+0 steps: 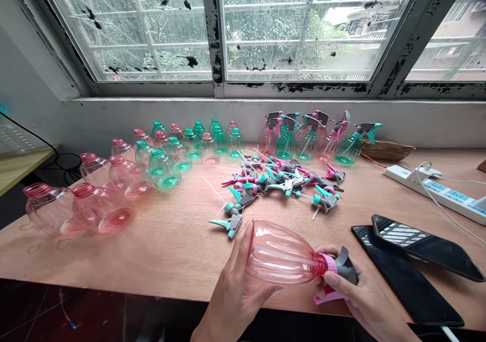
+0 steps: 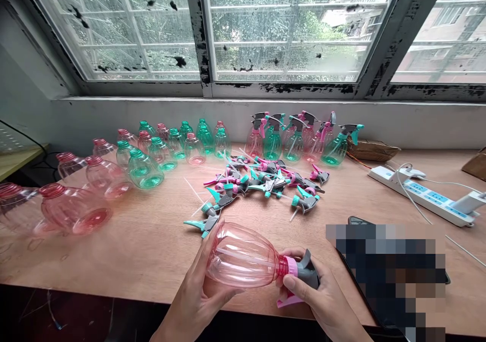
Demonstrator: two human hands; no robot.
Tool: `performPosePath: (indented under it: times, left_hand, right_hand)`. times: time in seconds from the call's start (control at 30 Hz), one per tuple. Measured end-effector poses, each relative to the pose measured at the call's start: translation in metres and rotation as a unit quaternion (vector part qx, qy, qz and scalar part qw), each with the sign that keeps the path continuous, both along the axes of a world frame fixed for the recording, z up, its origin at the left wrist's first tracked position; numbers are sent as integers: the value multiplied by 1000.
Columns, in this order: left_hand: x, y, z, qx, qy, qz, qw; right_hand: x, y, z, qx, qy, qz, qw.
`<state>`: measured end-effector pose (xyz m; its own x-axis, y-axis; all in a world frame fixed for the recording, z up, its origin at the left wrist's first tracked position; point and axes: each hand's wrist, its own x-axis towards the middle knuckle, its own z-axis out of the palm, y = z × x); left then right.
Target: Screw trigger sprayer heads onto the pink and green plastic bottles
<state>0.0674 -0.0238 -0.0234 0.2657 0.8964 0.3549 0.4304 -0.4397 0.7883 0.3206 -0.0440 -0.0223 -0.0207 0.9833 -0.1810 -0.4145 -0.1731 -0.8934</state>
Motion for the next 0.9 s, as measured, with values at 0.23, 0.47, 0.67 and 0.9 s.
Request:
performPosePath:
  times: [0.23,0.47,0.67,0.9]
  left_hand:
    - [-2,-1,-3,28,-2,-9,1000]
    - [0,-2,5,2,-8,-14,1000]
    - [-2,-1,2,-5,0,-13,1000]
    - [-1,1,-5,16,3,1,1000]
  right_hand:
    - [1,-1,-2,-10,-7,-4,1000]
    - [2,0,-4,4,-19,4,1000]
    - [1,0,-2,1,-11,3,1000]
    - [-1,0,1,-7,-8,-1,1000]
